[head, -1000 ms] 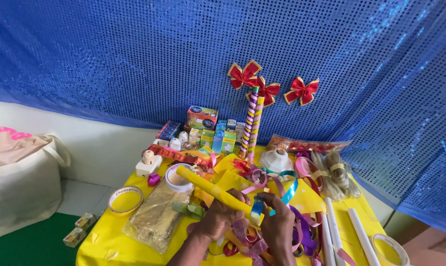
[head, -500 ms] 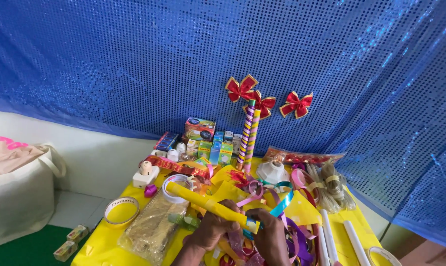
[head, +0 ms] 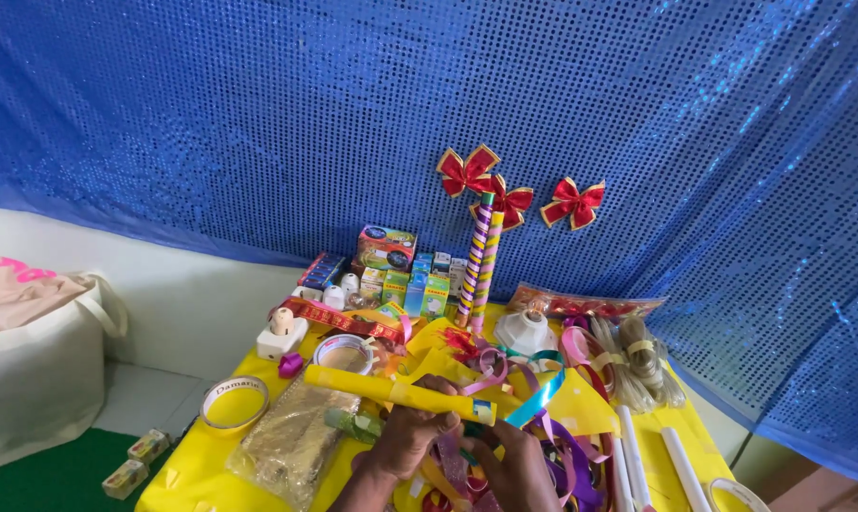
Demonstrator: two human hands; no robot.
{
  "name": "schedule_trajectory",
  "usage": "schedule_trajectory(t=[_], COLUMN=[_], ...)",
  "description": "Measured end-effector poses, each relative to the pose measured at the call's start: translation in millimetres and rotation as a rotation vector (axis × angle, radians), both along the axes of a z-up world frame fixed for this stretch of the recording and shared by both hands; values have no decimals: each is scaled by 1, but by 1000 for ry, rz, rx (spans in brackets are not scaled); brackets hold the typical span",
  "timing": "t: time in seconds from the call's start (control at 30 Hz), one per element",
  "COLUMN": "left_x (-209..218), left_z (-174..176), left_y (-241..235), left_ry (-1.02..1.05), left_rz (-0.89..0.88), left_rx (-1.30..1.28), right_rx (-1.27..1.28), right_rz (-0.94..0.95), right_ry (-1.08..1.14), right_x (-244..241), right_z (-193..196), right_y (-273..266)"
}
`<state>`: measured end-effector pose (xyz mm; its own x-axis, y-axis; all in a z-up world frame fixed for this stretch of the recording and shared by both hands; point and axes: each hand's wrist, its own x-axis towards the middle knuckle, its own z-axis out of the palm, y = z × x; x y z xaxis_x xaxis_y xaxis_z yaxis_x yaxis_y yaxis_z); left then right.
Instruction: The person wraps a teal ribbon around a yellow cylindrical object on a table covered with craft supplies. They repeatedly wind the ribbon around the cylinder, adjusting its position to create a spiral pattern.
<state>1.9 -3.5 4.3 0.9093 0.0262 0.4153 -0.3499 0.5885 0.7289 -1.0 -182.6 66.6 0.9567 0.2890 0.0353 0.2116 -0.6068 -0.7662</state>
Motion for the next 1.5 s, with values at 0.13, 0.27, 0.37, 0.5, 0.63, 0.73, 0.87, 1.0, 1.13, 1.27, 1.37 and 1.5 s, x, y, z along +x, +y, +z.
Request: schedule_trajectory(t=[0.13, 0.27, 0.37, 0.5, 0.63, 0.73, 0.87, 1.0, 1.13, 1.27, 1.37, 1.5], left_x=[1, -4, -11, -15, -11, -12, -2, -11, -20, -17, -18, -48], left_z=[-1, 7, 16, 22, 16, 19, 5, 15, 32, 34, 48, 96], left_y=[2, -1, -4, -4, -6, -3, -7, -2, -8, -8, -7, -13], left_ry=[-3, -73, -60, -7, 27, 77, -66, -14, 141, 99, 385, 306], left_rz=[10, 17, 53, 51, 52, 76, 79, 161, 89, 48, -100, -164], left_rx=[1, 84, 129, 167, 149, 140, 138, 209, 260, 260, 516, 904], right_rx=[164, 112, 210, 299, 320, 233, 320, 365, 659, 782, 840, 828], right_rz=[-131, -114, -14, 4, -30, -63, -18, -95, -117, -143, -128, -149], right_ry=[-1, -170, -355, -416, -420, -408, -445, -328, -194, -241, -198, -217], right_x=[11, 0, -2, -5, -4, -1, -2, -4, 1, 19, 19, 28], right_z=[-13, -3, -6, -3, -5, -11, -13, -7, -12, -17, 11, 20], right_y=[-9, -16, -14, -8, -8, -6, -9, 4, 2, -9, -18, -32])
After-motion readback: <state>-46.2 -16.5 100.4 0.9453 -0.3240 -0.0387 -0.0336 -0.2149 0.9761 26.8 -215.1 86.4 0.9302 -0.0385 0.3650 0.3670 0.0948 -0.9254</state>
